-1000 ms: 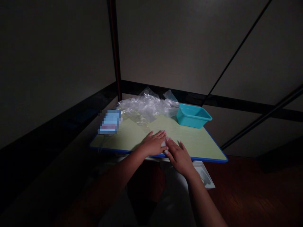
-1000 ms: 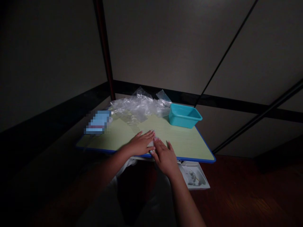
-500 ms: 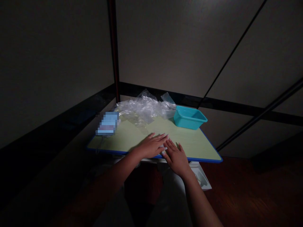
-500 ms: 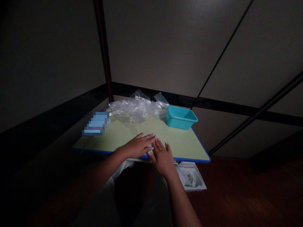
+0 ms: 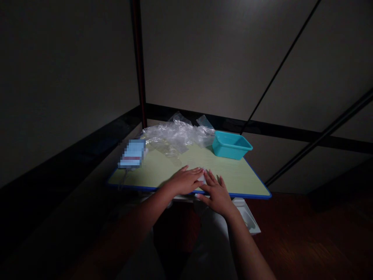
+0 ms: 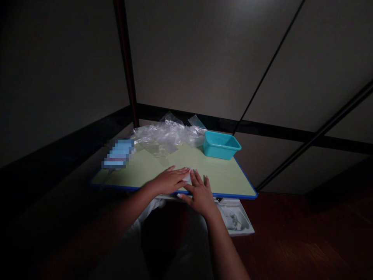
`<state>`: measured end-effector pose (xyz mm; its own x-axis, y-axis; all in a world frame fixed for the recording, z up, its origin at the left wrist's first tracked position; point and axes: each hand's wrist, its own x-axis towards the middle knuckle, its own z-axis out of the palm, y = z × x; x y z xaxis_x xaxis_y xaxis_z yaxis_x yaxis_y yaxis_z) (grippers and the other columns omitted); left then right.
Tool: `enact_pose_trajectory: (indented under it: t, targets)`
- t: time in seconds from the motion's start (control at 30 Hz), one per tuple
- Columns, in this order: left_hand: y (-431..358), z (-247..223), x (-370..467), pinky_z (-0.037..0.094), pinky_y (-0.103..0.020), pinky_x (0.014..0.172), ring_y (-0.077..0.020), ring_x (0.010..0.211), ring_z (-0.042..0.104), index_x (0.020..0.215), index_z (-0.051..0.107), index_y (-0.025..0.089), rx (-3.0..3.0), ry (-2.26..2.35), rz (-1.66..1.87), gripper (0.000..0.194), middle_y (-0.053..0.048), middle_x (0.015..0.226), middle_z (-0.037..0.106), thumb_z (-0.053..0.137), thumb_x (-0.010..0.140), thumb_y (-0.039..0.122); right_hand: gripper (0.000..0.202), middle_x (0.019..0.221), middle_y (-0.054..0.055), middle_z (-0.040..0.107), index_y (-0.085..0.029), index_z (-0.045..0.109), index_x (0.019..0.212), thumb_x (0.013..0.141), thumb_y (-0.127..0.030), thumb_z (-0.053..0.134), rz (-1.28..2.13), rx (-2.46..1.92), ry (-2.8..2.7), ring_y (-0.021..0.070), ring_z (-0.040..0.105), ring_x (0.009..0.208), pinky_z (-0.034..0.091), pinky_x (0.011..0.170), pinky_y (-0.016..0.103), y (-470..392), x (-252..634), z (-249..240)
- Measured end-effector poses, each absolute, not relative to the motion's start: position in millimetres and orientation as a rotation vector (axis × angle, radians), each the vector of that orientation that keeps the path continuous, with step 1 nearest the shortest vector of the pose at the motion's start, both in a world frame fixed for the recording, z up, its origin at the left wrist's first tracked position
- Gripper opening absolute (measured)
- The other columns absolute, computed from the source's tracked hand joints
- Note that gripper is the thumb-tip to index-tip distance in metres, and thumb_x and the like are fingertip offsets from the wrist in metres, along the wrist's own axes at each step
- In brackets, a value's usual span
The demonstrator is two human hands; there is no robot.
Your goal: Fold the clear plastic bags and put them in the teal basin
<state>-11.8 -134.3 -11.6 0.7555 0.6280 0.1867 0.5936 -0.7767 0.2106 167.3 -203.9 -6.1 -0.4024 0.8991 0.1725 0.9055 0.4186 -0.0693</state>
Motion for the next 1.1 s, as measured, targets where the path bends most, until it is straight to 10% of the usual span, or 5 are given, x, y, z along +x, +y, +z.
enact_pose_trajectory:
  t: [0.87,1.1]
  targets:
    - [-146.9,-4.7,-20.3,0.013,-0.054,0.11,-0.0209,0.141,0.014,0.136,0.039,0.036,2.74,1.238,0.467,0.045,0.002,0.149,0.029,0.021,0.096,0.045,0.052,0.153,0.003,0.012,-0.045,0.042,0.132,0.082,-0.058,0.052,0.143,-1.615,-2.521,0.0294,0.001,0.14,0.004,0.107,0.06,-202.9,171.7,-0.2]
    - [-147.4,-5.8,-21.2,0.015,-0.053,0.11,-0.0233,0.14,0.017,0.134,0.044,0.017,2.616,1.447,0.594,0.05,-0.01,0.148,0.03,0.031,0.094,0.043,0.056,0.153,0.004,0.012,-0.044,0.04,0.134,0.082,-0.058,0.053,0.268,-1.582,-2.503,0.0286,-0.001,0.14,0.002,0.107,0.06,-203.4,172.8,3.8]
